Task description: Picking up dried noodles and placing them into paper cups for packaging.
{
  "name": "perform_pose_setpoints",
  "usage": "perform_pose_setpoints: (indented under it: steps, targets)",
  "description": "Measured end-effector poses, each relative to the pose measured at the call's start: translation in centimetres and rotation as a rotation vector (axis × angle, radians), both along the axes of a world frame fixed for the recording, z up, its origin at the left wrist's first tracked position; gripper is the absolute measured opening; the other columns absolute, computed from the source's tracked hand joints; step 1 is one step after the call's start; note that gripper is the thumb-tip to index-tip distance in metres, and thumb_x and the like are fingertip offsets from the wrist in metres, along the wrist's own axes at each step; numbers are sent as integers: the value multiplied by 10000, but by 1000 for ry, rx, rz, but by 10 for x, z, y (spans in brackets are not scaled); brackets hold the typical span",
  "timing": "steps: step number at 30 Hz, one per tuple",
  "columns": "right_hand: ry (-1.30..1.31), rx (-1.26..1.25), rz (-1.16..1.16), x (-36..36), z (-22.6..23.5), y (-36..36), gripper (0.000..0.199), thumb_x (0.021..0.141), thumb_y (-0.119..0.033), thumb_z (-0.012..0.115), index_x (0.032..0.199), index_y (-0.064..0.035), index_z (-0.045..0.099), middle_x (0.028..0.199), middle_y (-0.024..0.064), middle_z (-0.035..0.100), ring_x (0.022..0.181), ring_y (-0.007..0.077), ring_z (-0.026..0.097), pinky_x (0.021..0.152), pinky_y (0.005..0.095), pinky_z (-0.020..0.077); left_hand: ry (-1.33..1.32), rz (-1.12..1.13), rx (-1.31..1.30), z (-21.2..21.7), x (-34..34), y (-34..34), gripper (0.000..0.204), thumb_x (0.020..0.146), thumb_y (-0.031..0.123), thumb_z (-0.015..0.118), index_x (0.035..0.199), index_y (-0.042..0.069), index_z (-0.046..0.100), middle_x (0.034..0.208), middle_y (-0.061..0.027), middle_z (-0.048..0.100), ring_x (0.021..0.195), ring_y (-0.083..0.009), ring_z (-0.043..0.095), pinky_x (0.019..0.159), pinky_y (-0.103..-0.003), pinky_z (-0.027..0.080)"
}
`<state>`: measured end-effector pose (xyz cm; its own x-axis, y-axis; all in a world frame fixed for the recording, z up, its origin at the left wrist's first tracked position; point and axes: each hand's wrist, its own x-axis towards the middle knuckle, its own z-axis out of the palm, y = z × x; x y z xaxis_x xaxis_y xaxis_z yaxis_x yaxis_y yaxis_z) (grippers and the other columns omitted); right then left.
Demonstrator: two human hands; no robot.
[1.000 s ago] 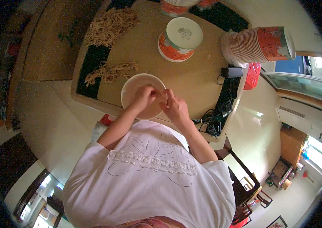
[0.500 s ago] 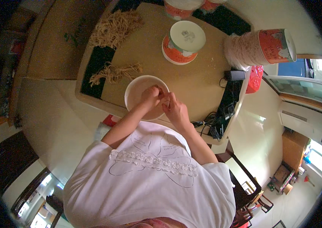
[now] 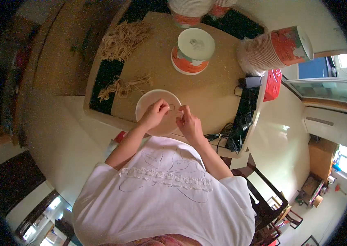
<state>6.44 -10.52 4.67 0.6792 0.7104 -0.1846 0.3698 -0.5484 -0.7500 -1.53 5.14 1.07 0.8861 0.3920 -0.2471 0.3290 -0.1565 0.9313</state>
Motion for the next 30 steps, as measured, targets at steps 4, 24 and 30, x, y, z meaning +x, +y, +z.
perform_pose_setpoints:
  steps: [4,24,30]
  targets:
    - [-40,65,-36,4,4,5,280,817,-61,556,1079,-95,462,671,175,575,601,358,593,538,425,472,-1,-154,-8,40,-4,-10,120,864,128,559,873,9,540,757,-151,618,699,-287,619,623,-380,471]
    - [-291,212,-232,108,35,-18,226,807,-56,542,1027,-81,495,787,198,601,741,383,591,622,435,465,-123,-182,204,153,-27,-10,75,800,68,649,775,3,620,688,-68,586,571,-128,548,524,-258,430]
    - [-427,160,-106,130,8,-16,236,788,-66,550,1022,-98,560,803,163,628,785,364,601,667,452,481,51,-302,-76,159,-50,-6,64,818,63,637,805,0,638,713,-24,612,615,-83,554,554,-225,439]
